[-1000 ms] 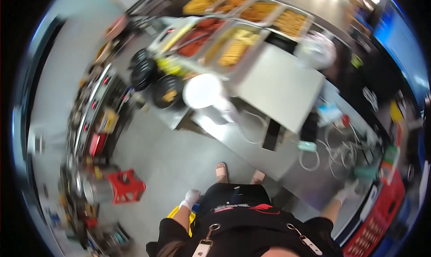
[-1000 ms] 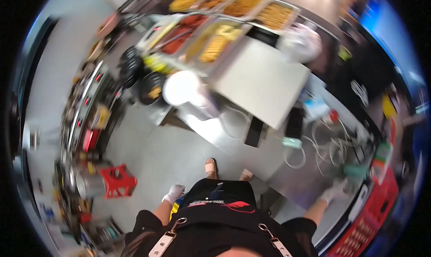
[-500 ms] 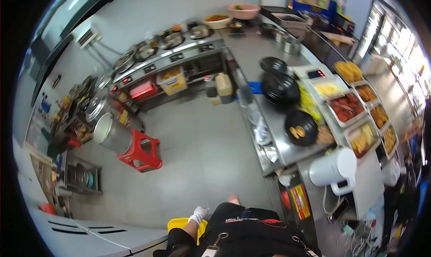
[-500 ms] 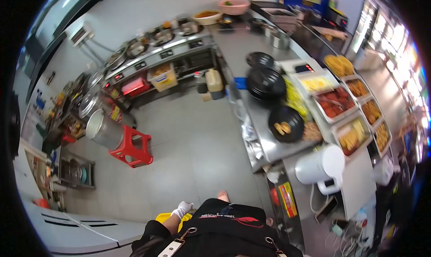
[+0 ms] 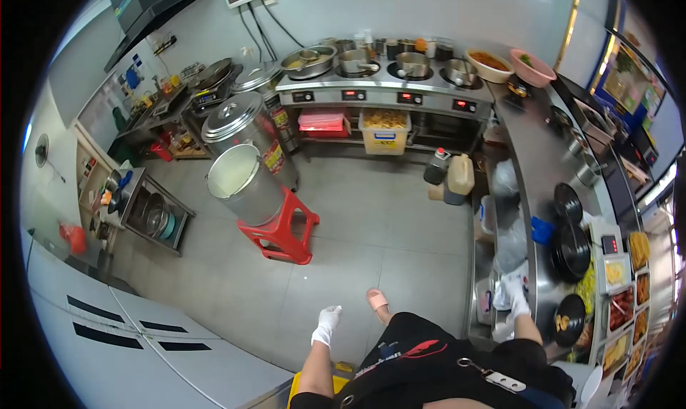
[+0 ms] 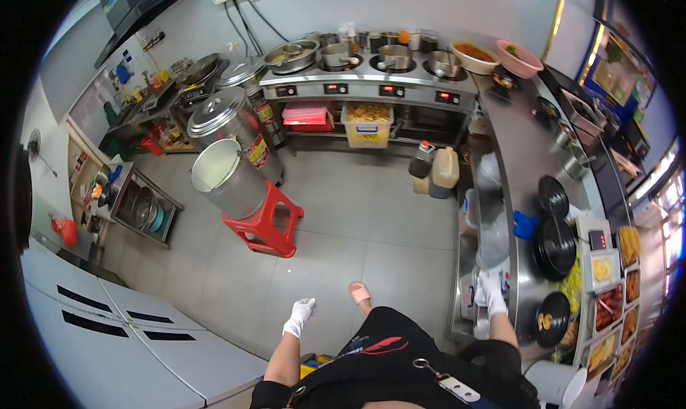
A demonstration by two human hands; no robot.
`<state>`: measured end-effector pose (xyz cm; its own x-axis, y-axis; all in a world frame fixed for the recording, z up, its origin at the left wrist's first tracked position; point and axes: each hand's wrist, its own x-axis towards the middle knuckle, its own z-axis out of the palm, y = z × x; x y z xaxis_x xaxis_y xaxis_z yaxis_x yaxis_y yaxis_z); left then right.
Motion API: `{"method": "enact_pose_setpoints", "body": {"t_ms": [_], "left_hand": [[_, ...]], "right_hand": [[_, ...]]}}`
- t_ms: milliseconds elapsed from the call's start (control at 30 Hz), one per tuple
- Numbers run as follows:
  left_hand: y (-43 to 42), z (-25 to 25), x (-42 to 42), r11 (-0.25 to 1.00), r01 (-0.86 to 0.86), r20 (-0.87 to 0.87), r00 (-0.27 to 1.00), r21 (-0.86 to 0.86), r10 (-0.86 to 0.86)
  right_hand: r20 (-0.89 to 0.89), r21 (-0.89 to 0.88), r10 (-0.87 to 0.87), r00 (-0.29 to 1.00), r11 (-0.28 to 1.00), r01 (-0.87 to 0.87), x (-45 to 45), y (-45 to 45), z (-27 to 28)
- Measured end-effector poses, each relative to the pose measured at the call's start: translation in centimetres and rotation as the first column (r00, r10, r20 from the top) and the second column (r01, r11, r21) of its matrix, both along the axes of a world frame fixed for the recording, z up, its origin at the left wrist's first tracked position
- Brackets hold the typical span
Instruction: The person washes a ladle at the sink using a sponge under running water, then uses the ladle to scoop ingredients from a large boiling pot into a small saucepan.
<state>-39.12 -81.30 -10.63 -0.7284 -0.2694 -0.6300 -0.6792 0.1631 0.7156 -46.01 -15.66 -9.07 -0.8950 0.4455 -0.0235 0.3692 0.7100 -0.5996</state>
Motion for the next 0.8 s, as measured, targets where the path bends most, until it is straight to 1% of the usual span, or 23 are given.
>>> {"method": "enact_pose_setpoints", "body": {"t_ms": [33, 67, 100, 133, 167, 200, 233, 267, 300, 333, 367, 433, 467, 533, 600, 633, 667, 700, 733, 800], "left_hand": [[-2.5, -0.9, -0.2, 0.976, 0.117, -0.041, 0.991, -0.184, -0.126], [-4.7, -1.7, -1.1, 0.904, 0.215, -0.077, 0.962, -0.371, -0.26], [-6.1, -1.3, -1.0, 0.929, 0.119, -0.064, 0.987, -0.352, -0.15], [-7.8, 0.0, -0.6, 0.777, 0.217, -0.074, 0.944, -0.591, -0.32], [-10.8, -3.1, 0.3, 0.598, 0.286, -0.057, 0.871, -0.749, -0.488], [-12.3, -3.7, 1.2, 0.621, 0.305, 0.067, 0.924, -0.722, -0.377], [-12.9, -1.8, 1.3, 0.368, 0.714, 0.575, 0.699, -0.596, -0.425], [-13.4, -0.4, -0.4, 0.419, 0.75, 0.64, 0.659, -0.512, -0.395], [-14.0, 0.2, -2.0, 0.492, 0.713, 0.639, 0.687, -0.5, -0.347], [-14.5, 0.6, -4.2, 0.56, 0.659, 0.616, 0.727, -0.502, -0.303], [-15.2, 0.6, -6.9, 0.6, 0.605, 0.568, 0.772, -0.523, -0.284], [-16.6, 0.5, -13.2, 0.67, 0.493, 0.452, 0.855, -0.555, -0.255], [-17.2, 0.4, -16.5, 0.694, 0.447, 0.386, 0.886, -0.565, -0.256], [-18.6, 0.0, -23.1, 0.756, 0.349, 0.229, 0.937, -0.554, -0.265], [-19.8, 0.7, -29.5, 0.838, 0.24, 0.046, 0.967, -0.49, -0.251], [-20.1, 1.3, -32.5, 0.88, 0.186, -0.045, 0.973, -0.438, -0.227], [-20.2, 2.3, -35.5, 0.914, 0.14, -0.122, 0.972, -0.382, -0.2], [-20.2, 3.5, -38.3, 0.938, 0.107, -0.183, 0.967, -0.33, -0.175], [-20.1, 5.0, -41.0, 0.954, 0.085, -0.234, 0.96, -0.288, -0.156], [-19.5, 8.0, -46.2, 0.97, 0.084, -0.319, 0.935, -0.23, -0.157]], "right_hand": [[0.054, -0.187, 0.064, 0.997, 0.981, -0.052, -6.0, -3.8, 6.7], [0.038, -0.402, -0.062, 0.997, 0.913, 0.072, -13.1, -4.9, 5.7], [-0.188, -0.217, 0.095, 0.978, 0.967, -0.136, -20.2, -5.8, 5.8], [-0.272, -0.085, 0.196, 0.942, 0.97, -0.226, -25.3, -10.4, 11.8], [-0.382, 0.045, 0.268, 0.884, 0.961, -0.272, -32.1, -12.8, 13.4], [-0.466, -0.09, 0.266, 0.844, 0.935, -0.344, -36.2, -18.1, 19.6], [-0.55, -0.045, 0.351, 0.758, 0.894, -0.446, -39.2, -23.4, 26.3], [-0.558, -0.046, 0.373, 0.741, 0.878, -0.477, -43.6, -27.4, 30.7], [-0.627, 0.126, 0.458, 0.63, 0.858, -0.498, -47.9, -30.9, 34.2], [-0.696, 0.188, 0.523, 0.493, 0.794, -0.578, -51.3, -34.5, 38.1], [-0.675, 0.257, 0.564, 0.475, 0.784, -0.565, -54.3, -37.6, 41.8], [-0.696, 0.404, 0.618, 0.365, 0.758, -0.512, -57.7, -42.3, 48.9], [-0.701, 0.472, 0.642, 0.311, 0.744, -0.472, -59.3, -44.7, 52.5], [-0.695, 0.587, 0.659, 0.289, 0.751, -0.302, -63.2, -46.5, 58.1], [-0.713, 0.686, 0.689, 0.132, 0.724, -0.076, -67.7, -45.6, 62.5], [-0.747, 0.659, 0.657, 0.103, 0.752, -0.021, -68.7, -45.7, 65.1], [-0.71, 0.701, 0.691, 0.133, 0.711, 0.049, -70.3, -44.3, 68.2], [-0.735, 0.676, 0.666, 0.124, 0.735, 0.056, -69.4, -43.4, 69.4], [-0.764, 0.643, 0.621, 0.174, 0.756, 0.125, -69.0, -43.4, 71.8], [-0.864, 0.502, 0.498, 0.072, 0.84, 0.205, -70.8, -41.0, 75.7]]}}
